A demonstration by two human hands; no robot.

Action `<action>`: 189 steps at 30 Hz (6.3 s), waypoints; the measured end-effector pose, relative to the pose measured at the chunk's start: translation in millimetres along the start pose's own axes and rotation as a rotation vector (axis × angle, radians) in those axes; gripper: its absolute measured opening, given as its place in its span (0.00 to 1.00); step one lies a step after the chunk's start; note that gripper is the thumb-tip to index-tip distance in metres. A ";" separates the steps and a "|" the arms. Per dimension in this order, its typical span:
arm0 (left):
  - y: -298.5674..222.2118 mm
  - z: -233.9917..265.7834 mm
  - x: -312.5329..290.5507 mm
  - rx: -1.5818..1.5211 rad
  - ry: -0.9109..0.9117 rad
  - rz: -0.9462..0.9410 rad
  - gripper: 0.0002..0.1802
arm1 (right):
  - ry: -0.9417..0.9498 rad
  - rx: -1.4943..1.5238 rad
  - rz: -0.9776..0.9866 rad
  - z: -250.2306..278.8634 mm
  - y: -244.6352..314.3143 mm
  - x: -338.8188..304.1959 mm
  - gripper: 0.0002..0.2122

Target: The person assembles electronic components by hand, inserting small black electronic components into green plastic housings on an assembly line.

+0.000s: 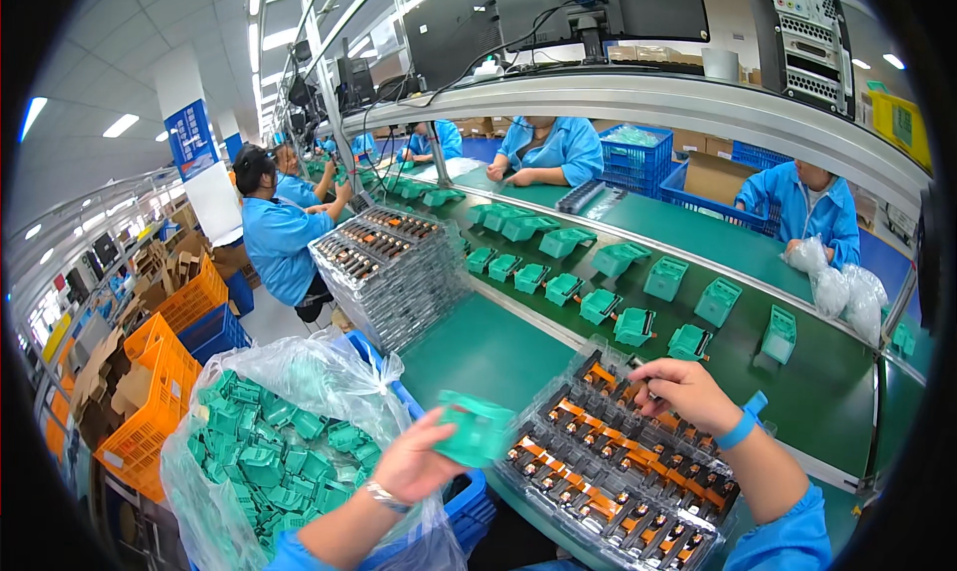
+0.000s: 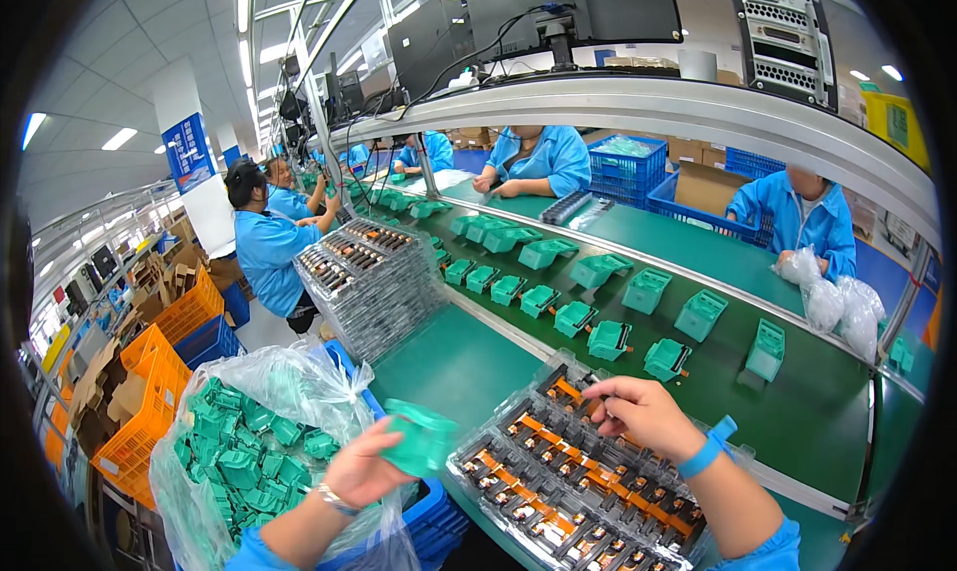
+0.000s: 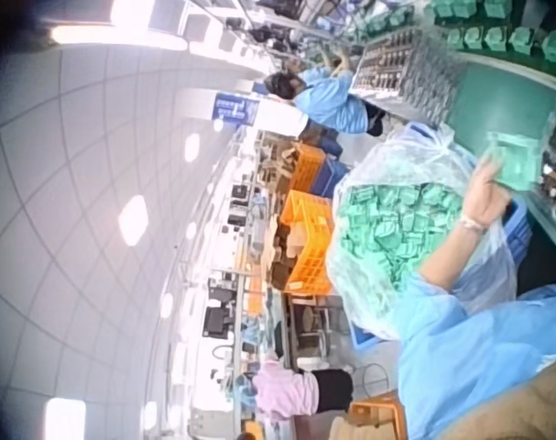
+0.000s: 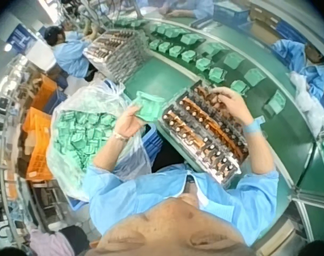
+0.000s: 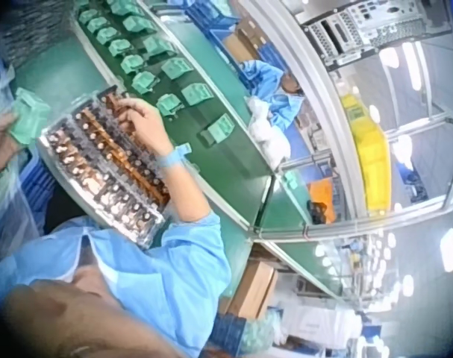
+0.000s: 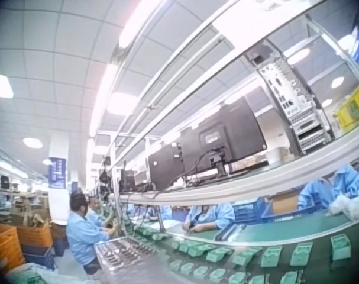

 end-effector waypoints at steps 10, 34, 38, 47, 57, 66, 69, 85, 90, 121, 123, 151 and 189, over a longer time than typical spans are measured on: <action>97.7 -46.5 77.6 0.672 0.264 0.285 0.34 | 0.136 -0.492 0.279 -62.6 11.1 -27.7 0.17; 101.8 -3.8 87.5 0.114 -0.009 -0.147 0.07 | -0.293 0.410 0.516 -11.3 -11.6 -34.2 0.10; 106.4 -4.1 86.4 0.224 -0.014 -0.128 0.10 | -0.451 -0.153 0.481 -13.9 14.1 -50.9 0.09; 113.6 -14.7 81.3 0.309 0.048 -0.126 0.12 | -0.371 -0.257 0.323 -21.8 -2.9 -43.2 0.09; 113.0 -20.4 79.1 0.319 0.077 -0.111 0.12 | -0.175 0.199 0.180 -19.3 -55.8 -18.9 0.08; 114.3 -24.0 78.1 0.404 0.110 -0.145 0.12 | -0.076 0.320 0.094 -26.9 -52.4 -19.0 0.08; 114.1 -25.0 77.6 0.407 0.140 -0.143 0.11 | -0.055 0.276 0.046 -27.1 -52.2 -20.7 0.08; 95.8 -56.8 72.4 0.545 0.195 -0.103 0.18 | -0.601 -0.030 0.315 58.7 -29.2 -46.4 0.08; 59.8 -87.9 6.4 0.851 0.269 -0.034 0.13 | -0.785 0.002 0.054 173.6 -96.4 -71.2 0.06; -164.2 129.2 -243.7 2.552 -1.020 -0.052 0.21 | -0.128 -0.311 0.122 29.9 -9.9 -40.7 0.09; -182.2 125.3 -248.4 1.843 -1.223 -0.402 0.23 | 0.004 -0.280 0.065 11.6 -11.1 -39.0 0.09; 87.9 -19.0 62.8 -0.011 0.054 -0.021 0.15 | -0.258 -0.425 0.101 4.1 -51.5 74.5 0.12; 121.2 -39.9 52.3 0.416 0.070 -0.119 0.16 | -0.328 -0.182 0.225 -34.4 -13.9 -62.1 0.09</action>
Point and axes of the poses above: each hand's wrist, its own x-axis towards the middle knuckle, its own z-axis out of the back of the hand, y = z × x, the point moved 6 cm from there along x, towards the middle knuckle, and after that the axes turned 14 degrees about y, right-handed, at the moved point
